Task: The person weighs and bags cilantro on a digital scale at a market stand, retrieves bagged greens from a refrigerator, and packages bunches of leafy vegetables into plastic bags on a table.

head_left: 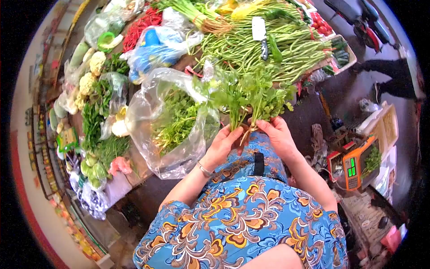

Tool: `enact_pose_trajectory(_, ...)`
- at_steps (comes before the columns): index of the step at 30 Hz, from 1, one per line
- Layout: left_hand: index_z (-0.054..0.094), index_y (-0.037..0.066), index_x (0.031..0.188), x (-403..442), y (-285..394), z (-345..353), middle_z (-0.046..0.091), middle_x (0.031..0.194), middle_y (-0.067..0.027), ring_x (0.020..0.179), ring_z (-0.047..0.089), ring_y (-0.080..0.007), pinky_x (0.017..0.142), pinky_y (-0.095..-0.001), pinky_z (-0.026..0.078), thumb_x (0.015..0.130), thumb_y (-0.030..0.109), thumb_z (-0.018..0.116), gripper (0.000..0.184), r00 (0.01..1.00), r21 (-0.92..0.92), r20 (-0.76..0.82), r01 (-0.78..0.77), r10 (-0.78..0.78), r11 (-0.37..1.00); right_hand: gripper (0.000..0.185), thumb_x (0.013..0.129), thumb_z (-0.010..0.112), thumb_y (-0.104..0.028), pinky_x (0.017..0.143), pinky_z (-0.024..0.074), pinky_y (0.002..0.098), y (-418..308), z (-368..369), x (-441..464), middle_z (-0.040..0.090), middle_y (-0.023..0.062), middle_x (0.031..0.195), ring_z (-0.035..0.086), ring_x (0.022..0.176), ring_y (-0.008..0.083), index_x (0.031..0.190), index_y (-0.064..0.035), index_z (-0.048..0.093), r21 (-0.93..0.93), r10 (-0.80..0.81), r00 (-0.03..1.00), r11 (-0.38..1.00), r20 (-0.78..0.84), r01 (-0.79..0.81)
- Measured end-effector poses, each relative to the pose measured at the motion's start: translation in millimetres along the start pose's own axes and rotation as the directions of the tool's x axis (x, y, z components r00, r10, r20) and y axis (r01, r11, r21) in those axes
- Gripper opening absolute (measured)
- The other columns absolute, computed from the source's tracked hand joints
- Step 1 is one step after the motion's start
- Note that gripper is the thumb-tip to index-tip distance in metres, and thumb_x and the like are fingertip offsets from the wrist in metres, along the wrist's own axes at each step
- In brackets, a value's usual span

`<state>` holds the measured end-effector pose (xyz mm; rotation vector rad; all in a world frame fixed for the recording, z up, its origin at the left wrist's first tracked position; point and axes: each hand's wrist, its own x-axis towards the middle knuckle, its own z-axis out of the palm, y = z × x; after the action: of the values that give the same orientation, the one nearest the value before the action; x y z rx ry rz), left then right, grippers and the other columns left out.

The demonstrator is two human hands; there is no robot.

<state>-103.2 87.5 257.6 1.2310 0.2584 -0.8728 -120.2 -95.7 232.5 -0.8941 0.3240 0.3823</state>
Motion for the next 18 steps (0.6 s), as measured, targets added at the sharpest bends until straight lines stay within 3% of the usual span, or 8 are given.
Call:
enact_pose_trajectory(2, 0.055, 0.005, 0.106, 6.8, -1.2, 3.0, 0.062, 0.078, -0.0039, 0.057, 0.055, -0.0114, 0.049, -0.0232, 0.044, 0.097, 0.029, 0.05, 0.026, 0.996, -0.004, -0.085, -0.039, 0.039, 0.999, 0.023, 0.091, 0.059, -0.018, 0.075, 0.0486, 0.0261, -9.6, -6.0, -5.0, 0.068, 0.0077, 0.098, 0.062, 0.084, 0.0121, 0.107, -0.0013, 0.062, -0.07, -0.104, 0.992, 0.993, -0.069, 0.099)
enact_pose_trajectory(5, 0.055, 0.006, 0.103, 15.3, 0.6, 3.5, 0.061, 0.076, -0.0036, 0.056, 0.054, -0.011, 0.049, -0.0232, 0.043, 0.096, 0.028, 0.051, 0.024, 1.0, 0.048, 0.006, -0.03, 0.03, 0.998, 0.024, 0.091, 0.059, -0.019, 0.075, 0.0483, 0.0257, -10.6, -23.6, -14.6, 0.068, 0.007, 0.099, 0.061, 0.084, 0.0115, 0.107, -0.0016, 0.062, 0.002, -0.102, 0.982, 0.995, -0.159, 0.103)
enact_pose_trajectory(11, 0.055, 0.007, 0.096, 41.2, 3.5, 46.9, 0.042, 0.059, 0.0016, 0.048, 0.036, -0.0068, 0.041, -0.021, 0.026, 0.095, 0.024, 0.052, 0.018, 0.998, 0.192, -0.048, 0.059, -0.051, 0.98, 0.023, 0.091, 0.06, -0.014, 0.083, 0.0472, 0.0271, -7.5, -83.8, -66.8, 0.066, 0.0039, 0.099, 0.06, 0.089, 0.0119, 0.11, -0.0013, 0.059, -0.063, -0.351, 0.854, 0.933, -0.385, 0.355)
enact_pose_trajectory(15, 0.054, 0.005, 0.095, 50.8, -5.9, 99.8, 0.042, 0.058, 0.0019, 0.045, 0.035, -0.0058, 0.038, -0.021, 0.024, 0.094, 0.019, 0.052, 0.014, 0.998, 0.248, -0.018, 0.068, -0.066, 0.966, 0.022, 0.089, 0.062, -0.015, 0.078, 0.0462, 0.0295, -0.9, -173.9, -138.2, 0.066, 0.0036, 0.095, 0.059, 0.085, 0.0132, 0.106, -0.0012, 0.061, -0.36, -0.526, 0.564, 0.849, -0.637, 0.387)
enact_pose_trajectory(18, 0.054, 0.004, 0.095, 57.3, -24.4, 147.9, 0.042, 0.058, 0.0016, 0.045, 0.035, -0.0061, 0.038, -0.0209, 0.025, 0.095, 0.021, 0.053, 0.017, 0.998, 0.308, 0.015, 0.053, -0.061, 0.95, 0.025, 0.088, 0.063, -0.02, 0.078, 0.0452, 0.0343, -2.6, -248.2, -214.0, 0.065, 0.0118, 0.094, 0.059, 0.085, 0.0201, 0.101, 0.0015, 0.061, -0.595, -0.612, 0.257, 0.79, -0.748, 0.147)
